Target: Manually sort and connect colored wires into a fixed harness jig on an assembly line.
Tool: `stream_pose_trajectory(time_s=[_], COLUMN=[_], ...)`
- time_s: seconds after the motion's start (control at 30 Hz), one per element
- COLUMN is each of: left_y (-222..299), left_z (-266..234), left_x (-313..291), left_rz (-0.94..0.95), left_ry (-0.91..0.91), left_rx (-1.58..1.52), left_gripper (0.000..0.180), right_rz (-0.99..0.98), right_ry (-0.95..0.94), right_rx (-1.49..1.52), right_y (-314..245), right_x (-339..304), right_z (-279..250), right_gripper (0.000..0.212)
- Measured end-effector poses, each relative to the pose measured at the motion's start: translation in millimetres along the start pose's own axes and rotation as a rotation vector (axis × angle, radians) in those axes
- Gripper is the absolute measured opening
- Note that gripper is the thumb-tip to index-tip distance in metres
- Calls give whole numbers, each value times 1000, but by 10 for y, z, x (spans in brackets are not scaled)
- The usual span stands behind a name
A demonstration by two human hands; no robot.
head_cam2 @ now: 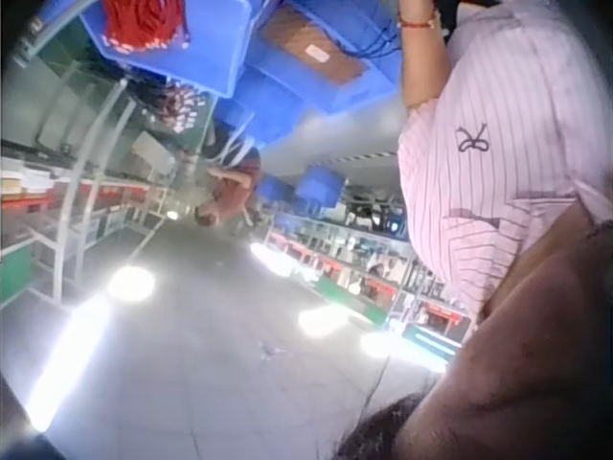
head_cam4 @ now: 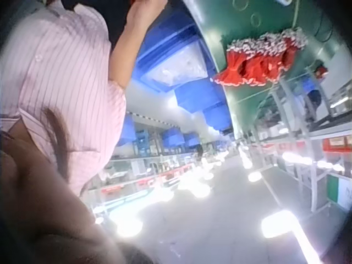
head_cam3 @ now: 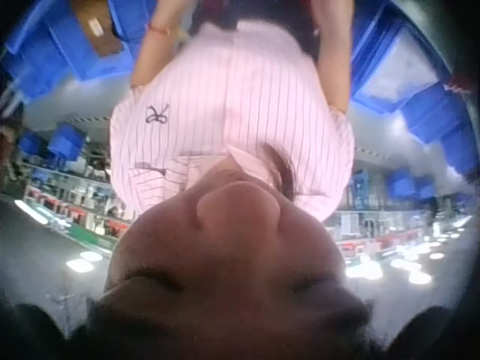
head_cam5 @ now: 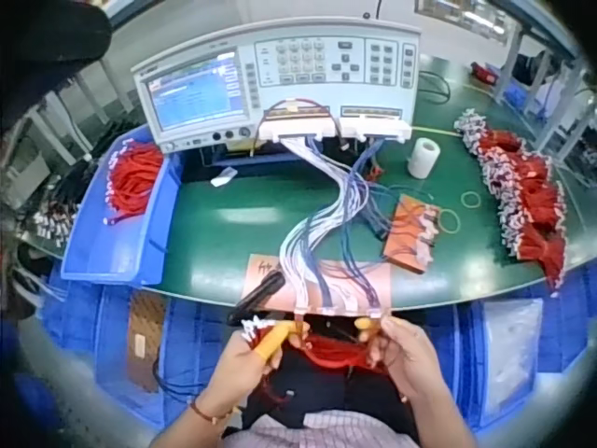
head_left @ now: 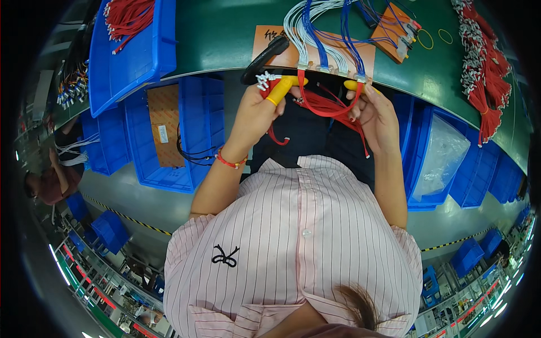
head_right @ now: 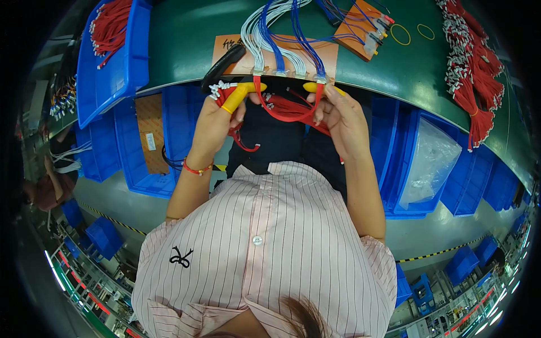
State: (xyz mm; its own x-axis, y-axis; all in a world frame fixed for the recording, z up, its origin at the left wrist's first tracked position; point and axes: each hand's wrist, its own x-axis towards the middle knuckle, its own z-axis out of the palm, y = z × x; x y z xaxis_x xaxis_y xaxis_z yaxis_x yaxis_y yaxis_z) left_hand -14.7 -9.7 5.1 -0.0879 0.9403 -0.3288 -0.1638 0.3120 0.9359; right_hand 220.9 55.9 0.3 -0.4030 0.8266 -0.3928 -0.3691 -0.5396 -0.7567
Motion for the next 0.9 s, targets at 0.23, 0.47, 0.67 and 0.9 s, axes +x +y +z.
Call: stream_pose_trajectory(time_s=[0.23, 0.47, 0.67, 0.9], left_y=[-72, -47, 18, -116], left_z=[214, 301, 242, 274], left_x=[225, 217, -111, -386], left_rz=[24, 29, -313, -340], left_ry=[-20, -65, -397, -233], left_rx=[-159, -332, -632, -503], left_gripper=[27, 31, 36, 21], right_rz=[-587, -571, -418, -747], right_ry=[109, 90, 149, 128], right_rx=[-1419, -1471, -945, -1031], right_y=[543, 578, 378, 326], right_x=[215, 227, 8, -96], right_z=[-307, -172, 30, 114], right_gripper=[25, 19, 13, 13])
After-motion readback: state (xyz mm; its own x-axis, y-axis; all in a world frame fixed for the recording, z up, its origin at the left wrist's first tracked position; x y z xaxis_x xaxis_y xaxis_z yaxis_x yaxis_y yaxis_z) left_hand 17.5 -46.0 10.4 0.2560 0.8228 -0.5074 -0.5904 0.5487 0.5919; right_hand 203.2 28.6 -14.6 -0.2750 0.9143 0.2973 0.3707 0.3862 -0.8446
